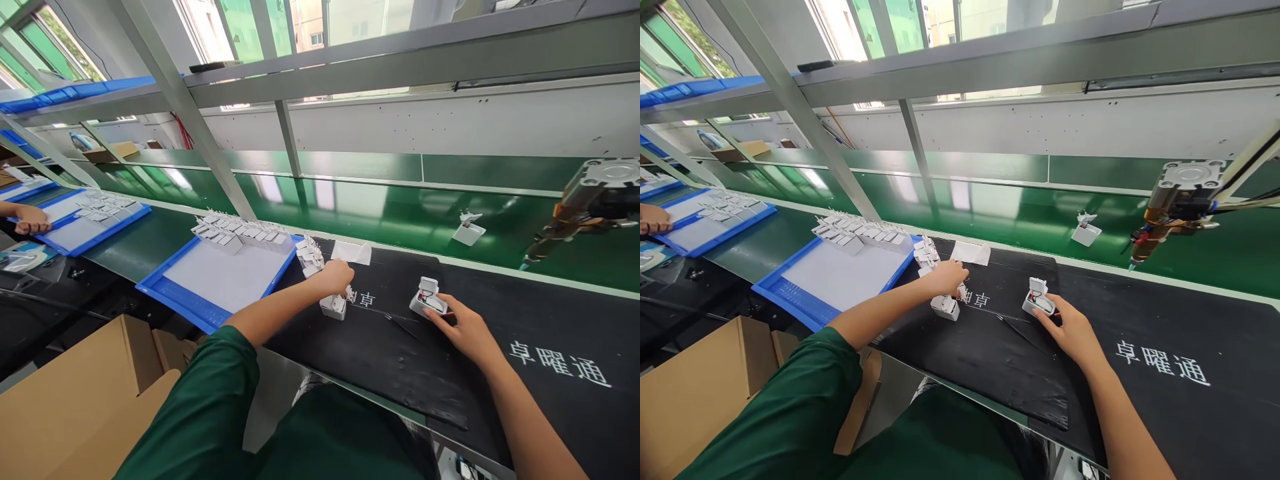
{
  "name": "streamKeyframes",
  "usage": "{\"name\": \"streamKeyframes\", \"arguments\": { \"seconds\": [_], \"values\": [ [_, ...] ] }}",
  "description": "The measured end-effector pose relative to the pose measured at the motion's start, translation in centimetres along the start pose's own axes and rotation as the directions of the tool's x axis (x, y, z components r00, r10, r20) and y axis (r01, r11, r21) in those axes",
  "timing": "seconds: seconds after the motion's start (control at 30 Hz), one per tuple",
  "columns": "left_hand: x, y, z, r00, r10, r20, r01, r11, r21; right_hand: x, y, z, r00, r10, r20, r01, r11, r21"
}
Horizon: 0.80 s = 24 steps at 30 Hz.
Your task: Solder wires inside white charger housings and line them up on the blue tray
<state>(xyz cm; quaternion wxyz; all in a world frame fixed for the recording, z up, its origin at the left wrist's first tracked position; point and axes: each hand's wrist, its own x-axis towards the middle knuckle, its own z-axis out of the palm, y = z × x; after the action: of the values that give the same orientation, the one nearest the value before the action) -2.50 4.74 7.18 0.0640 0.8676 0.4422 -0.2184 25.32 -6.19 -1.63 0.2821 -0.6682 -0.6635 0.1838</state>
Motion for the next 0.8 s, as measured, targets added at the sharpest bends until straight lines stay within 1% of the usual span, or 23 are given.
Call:
{"name": "streamKeyframes", "arguments": {
  "seconds": [0.1, 0.17, 0.27, 0.33, 0.4, 0.47, 0.53, 0.57, 0.63, 0.7, 0.73, 0.8],
  "values": [
    [0.0, -0.9, 0.0, 0.999, 0.023, 0.027, -0.023, 1.000, 0.008, 0.0, 0.0, 0.0, 1.000, -0.009, -0.007, 0.009, 1.000, -0.006],
    [-0.2, -2.1, -0.4, 0.991, 0.098, 0.091, -0.095, 0.995, -0.036, 0.0, 0.0, 0.0, 1.000, -0.012, -0.012, 0.012, 1.000, -0.012],
    [-0.2, -3.9, -0.9, 0.948, 0.248, 0.199, -0.217, 0.962, -0.165, -0.1, -0.1, 0.1, 1.000, -0.024, -0.012, 0.024, 1.000, -0.006],
    [-0.1, -4.9, -0.9, 0.931, 0.300, 0.209, -0.256, 0.943, -0.215, -0.1, -0.4, 0.3, 0.999, -0.030, -0.024, 0.029, 1.000, -0.008],
    [0.1, -5.5, -0.7, 0.925, 0.322, 0.200, -0.272, 0.931, -0.243, 0.2, -0.8, 0.9, 0.998, -0.028, -0.051, 0.026, 0.999, -0.041],
    [0.3, -5.9, -0.6, 0.915, 0.342, 0.214, -0.283, 0.922, -0.266, 0.9, -1.3, 1.4, 0.997, -0.026, -0.068, 0.020, 0.996, -0.092],
    [0.5, -6.1, -0.5, 0.901, 0.364, 0.236, -0.294, 0.913, -0.283, 2.3, -1.6, 1.6, 0.998, -0.028, -0.057, 0.020, 0.991, -0.131],
    [0.5, -6.2, -0.5, 0.894, 0.375, 0.245, -0.299, 0.907, -0.298, 3.2, -1.7, 1.5, 0.999, -0.029, -0.026, 0.026, 0.990, -0.137],
    [0.7, -6.2, -0.5, 0.869, 0.411, 0.274, -0.305, 0.883, -0.356, 5.5, -1.4, 0.8, 0.996, -0.027, 0.085, 0.036, 0.994, -0.106],
    [0.9, -6.3, -0.4, 0.828, 0.464, 0.315, -0.303, 0.843, -0.445, 8.3, -0.7, -0.4, 0.983, -0.016, 0.181, 0.024, 0.999, -0.041],
    [1.0, -6.3, -0.3, 0.808, 0.487, 0.332, -0.295, 0.821, -0.489, 9.8, -0.2, -1.1, 0.985, -0.002, 0.170, 0.005, 1.000, -0.016],
    [1.3, -6.5, 0.0, 0.782, 0.515, 0.351, -0.269, 0.787, -0.556, 12.9, 0.6, -2.3, 0.998, 0.032, 0.058, -0.031, 0.999, -0.031]
  ]
}}
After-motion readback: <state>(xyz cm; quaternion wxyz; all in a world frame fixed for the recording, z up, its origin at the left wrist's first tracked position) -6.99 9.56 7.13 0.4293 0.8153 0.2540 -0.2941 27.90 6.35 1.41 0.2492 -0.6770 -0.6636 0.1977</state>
